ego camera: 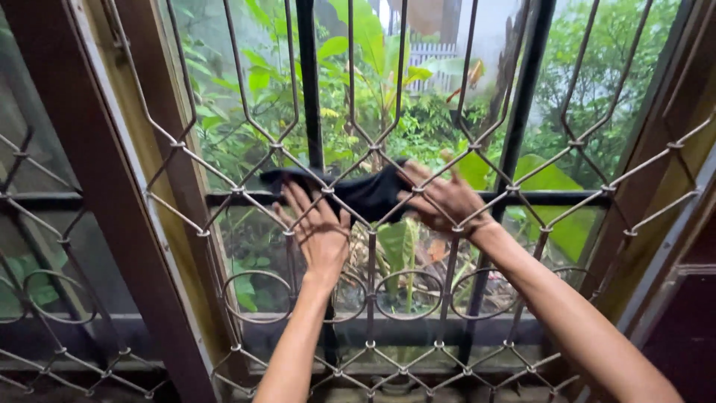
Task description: The person washes a black garment by hand in a bucket of water, then wrings it out and hangs it on a metal window grille to dry. The person repeatedly dips, scrubs, and wrings the garment before placing it on the grille.
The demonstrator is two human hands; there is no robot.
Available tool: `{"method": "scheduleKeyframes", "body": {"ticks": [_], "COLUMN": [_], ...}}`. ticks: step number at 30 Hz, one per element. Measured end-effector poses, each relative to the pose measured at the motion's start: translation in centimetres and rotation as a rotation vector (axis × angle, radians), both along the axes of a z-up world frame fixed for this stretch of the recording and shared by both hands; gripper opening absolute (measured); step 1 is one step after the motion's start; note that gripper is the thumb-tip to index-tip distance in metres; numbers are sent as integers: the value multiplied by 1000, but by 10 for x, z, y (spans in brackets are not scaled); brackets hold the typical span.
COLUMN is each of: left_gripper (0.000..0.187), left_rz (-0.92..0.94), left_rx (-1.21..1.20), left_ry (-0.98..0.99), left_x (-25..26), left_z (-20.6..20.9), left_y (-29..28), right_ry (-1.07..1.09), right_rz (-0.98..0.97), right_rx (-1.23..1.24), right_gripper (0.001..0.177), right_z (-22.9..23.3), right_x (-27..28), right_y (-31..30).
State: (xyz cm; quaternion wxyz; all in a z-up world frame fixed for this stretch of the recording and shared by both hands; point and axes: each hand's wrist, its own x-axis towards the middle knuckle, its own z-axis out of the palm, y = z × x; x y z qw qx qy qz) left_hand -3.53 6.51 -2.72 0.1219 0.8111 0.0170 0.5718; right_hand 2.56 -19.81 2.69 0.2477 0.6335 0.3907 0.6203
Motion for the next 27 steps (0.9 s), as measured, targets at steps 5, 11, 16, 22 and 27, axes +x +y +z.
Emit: {"method": "scheduleKeyframes", "body": {"ticks": [5, 11, 16, 22, 27], "left_gripper": [81, 73, 75, 51, 60], "left_rz": [-59, -265, -225, -215, -322], "left_rx": [181, 408, 550, 785, 956], "left_ry": [-222, -331, -302, -188, -194], "left_x": [27, 39, 47, 55, 29], "left_z": [67, 87, 60, 21, 10], "left_y": [-24, -59, -71, -58, -27], "right_ry": [5, 165, 230, 493, 772], "right_rz": [-36, -151, -231, -431, -462], "right_rx": [341, 773, 879, 931, 864], "right_gripper": [42, 57, 65, 55, 67], "right_z": [34, 19, -22, -64, -83], "right_x": [-6, -45, -47, -72, -114], "right_y": [-41, -43, -49, -50, -41]}}
